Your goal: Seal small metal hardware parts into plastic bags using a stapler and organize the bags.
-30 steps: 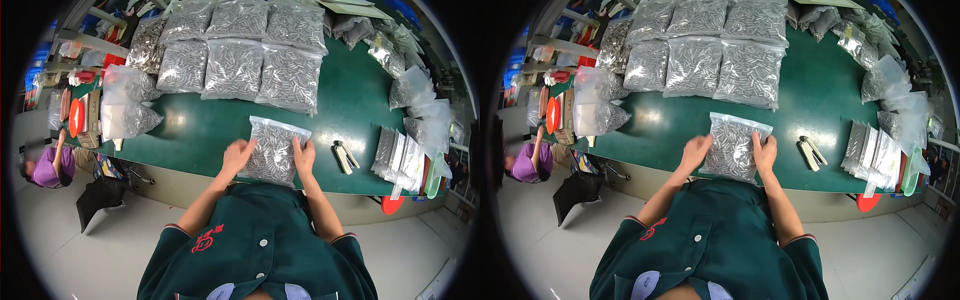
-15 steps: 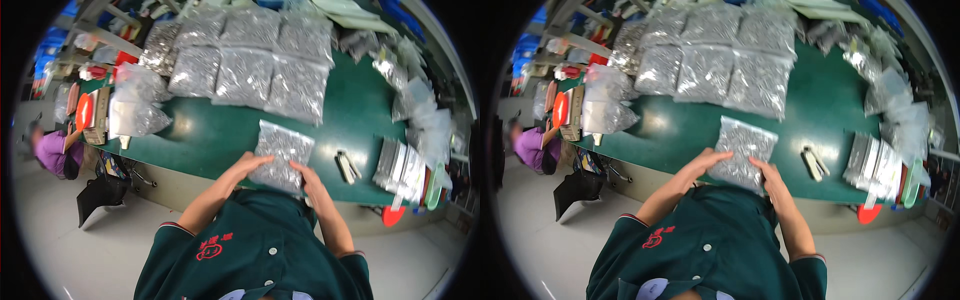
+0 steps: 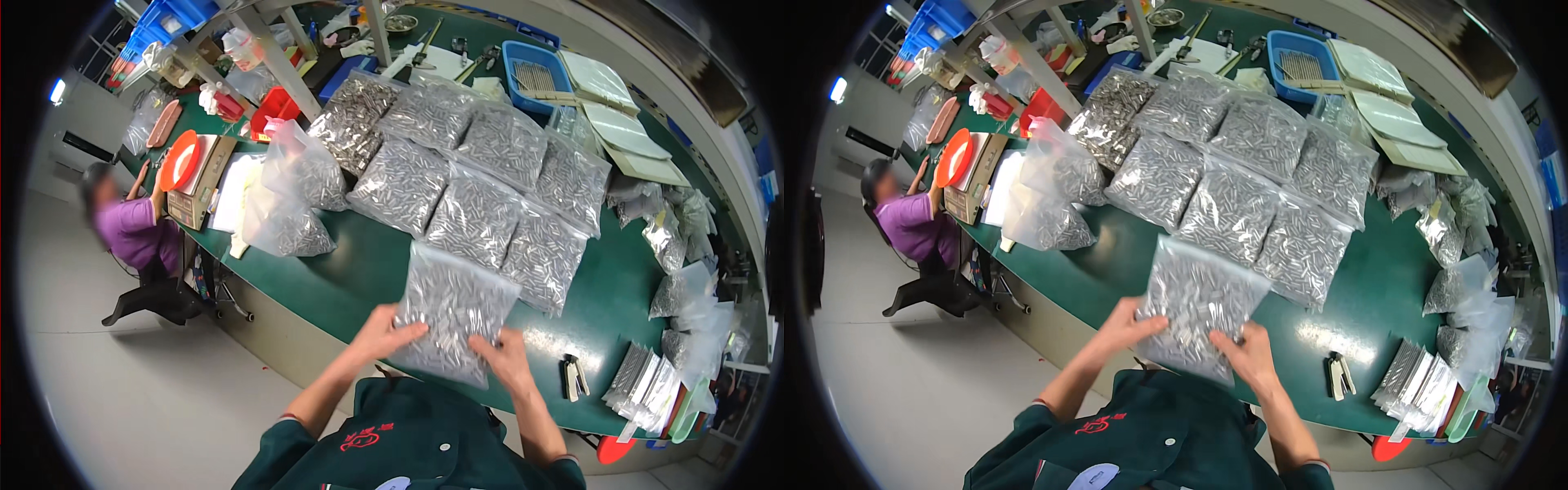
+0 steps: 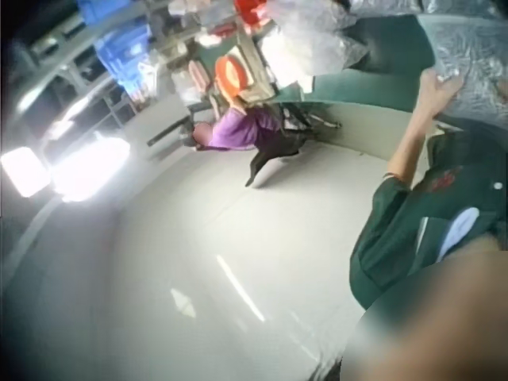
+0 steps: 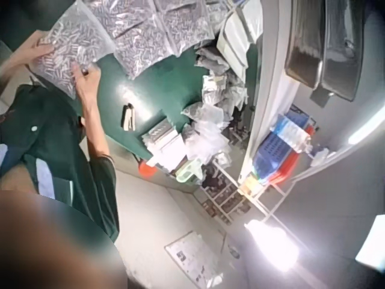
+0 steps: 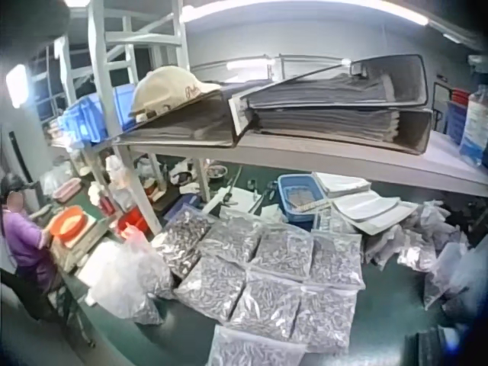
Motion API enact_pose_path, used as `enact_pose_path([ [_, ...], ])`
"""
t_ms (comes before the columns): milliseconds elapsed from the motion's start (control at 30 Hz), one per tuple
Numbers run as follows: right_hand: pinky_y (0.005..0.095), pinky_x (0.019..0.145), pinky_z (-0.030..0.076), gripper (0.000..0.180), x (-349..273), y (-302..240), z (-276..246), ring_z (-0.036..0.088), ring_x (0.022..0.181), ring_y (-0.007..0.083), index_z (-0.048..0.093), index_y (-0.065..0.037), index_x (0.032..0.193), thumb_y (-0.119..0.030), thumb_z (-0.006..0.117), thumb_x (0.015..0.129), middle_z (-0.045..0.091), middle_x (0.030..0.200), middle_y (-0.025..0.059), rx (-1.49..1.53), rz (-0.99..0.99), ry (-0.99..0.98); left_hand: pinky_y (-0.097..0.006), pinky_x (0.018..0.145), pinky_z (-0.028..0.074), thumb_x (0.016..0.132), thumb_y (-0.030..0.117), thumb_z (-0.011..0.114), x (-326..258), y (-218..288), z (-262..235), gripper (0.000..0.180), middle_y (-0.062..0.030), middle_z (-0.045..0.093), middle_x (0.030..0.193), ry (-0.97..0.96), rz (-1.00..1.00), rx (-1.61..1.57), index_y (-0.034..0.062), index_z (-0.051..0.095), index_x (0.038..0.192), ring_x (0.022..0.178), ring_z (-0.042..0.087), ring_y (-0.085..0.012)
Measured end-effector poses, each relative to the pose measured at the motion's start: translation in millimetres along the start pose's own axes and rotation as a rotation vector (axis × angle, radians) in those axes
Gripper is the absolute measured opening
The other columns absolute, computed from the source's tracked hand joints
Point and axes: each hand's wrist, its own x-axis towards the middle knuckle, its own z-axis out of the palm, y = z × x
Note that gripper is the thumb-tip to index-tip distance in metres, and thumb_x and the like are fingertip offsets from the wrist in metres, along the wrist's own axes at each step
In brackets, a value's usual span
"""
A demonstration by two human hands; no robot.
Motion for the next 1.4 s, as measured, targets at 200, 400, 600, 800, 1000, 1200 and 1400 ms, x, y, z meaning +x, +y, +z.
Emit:
enact_pose_path([
  [200, 0.0307, 0.049, 0.038, 0.039, 158, -64, 44, 0.049, 0.056, 0.0123, 0.059, 0.003, 0.067, -0.033, 0.07, 0.075, 0.058, 0.063, 0.0096, -0.16, -0.251, 0.046, -0.028, 0.065, 0.049, 0.08, 0.03, 0.067, 97, 64, -109, 0.039, -0.0048, 0.065, 0.081, 0.229, 0.271, 0.201, -0.0037, 0.063, 0.098, 0.072, 0.058, -0.0113],
  [400, 0.0425, 0.069, 0.046, 0.054, 247, -33, 91, 0.061, 0.078, 0.0341, 0.054, 0.003, 0.083, -0.05, 0.058, 0.079, 0.063, 0.08, 0.02, -0.494, -0.226, 0.183, -0.05, 0.086, 0.041, 0.073, 0.053, 0.064, 168, 27, -140, 0.073, -0.0242, 0.049, 0.113, 0.749, 0.404, 1.185, 0.0059, 0.046, 0.126, 0.1, 0.051, -0.0407],
  [600, 0.0477, 0.08, 0.044, 0.062, 258, -25, 114, 0.058, 0.091, 0.044, 0.046, 0.008, 0.102, -0.05, 0.053, 0.083, 0.06, 0.092, 0.0306, -0.318, -0.163, 0.397, -0.054, 0.096, 0.024, 0.071, 0.058, 0.061, 177, 20, -115, 0.075, -0.017, 0.035, 0.137, 0.79, 0.632, 1.157, 0.0129, 0.046, 0.129, 0.125, 0.032, -0.0405],
  [800, 0.049, 0.065, 0.047, 0.037, 259, -44, 120, 0.06, 0.071, 0.0435, 0.049, 0.006, 0.092, -0.03, 0.054, 0.086, 0.06, 0.073, 0.0267, -0.475, -0.406, 0.423, -0.043, 0.098, 0.026, 0.071, 0.03, 0.057, 195, 8, -118, 0.046, -0.0109, 0.05, 0.129, 0.943, 0.823, 0.905, 0.0118, 0.062, 0.112, 0.119, 0.045, -0.0299],
  [1000, 0.05, 0.058, 0.045, 0.023, 276, -38, 109, 0.058, 0.062, 0.0423, 0.05, 0.001, 0.082, -0.021, 0.05, 0.089, 0.058, 0.065, 0.0239, -0.427, -0.48, 0.514, -0.044, 0.096, 0.03, 0.074, 0.037, 0.059, 208, 31, -109, 0.048, -0.0101, 0.052, 0.127, 0.857, 0.843, 1.088, 0.0102, 0.061, 0.113, 0.119, 0.046, -0.0307],
  [1200, 0.05, 0.059, 0.044, 0.027, 290, -34, 117, 0.058, 0.064, 0.0435, 0.056, 0.002, 0.089, -0.024, 0.05, 0.089, 0.059, 0.067, 0.0244, -0.473, -0.458, 0.607, -0.045, 0.098, 0.032, 0.075, 0.032, 0.059, 217, 40, -127, 0.047, -0.0103, 0.053, 0.127, 0.746, 0.881, 1.078, 0.008, 0.059, 0.115, 0.12, 0.045, -0.03],
  [1400, 0.0479, 0.067, 0.046, 0.034, 263, -34, 94, 0.061, 0.072, 0.0387, 0.056, 0.0, 0.102, -0.031, 0.052, 0.087, 0.063, 0.073, 0.0197, -0.45, -0.306, 0.477, -0.049, 0.105, 0.021, 0.081, 0.034, 0.056, 207, 48, -125, 0.051, -0.011, 0.043, 0.136, 0.732, 0.776, 1.122, 0.0061, 0.052, 0.123, 0.128, 0.036, -0.0294],
])
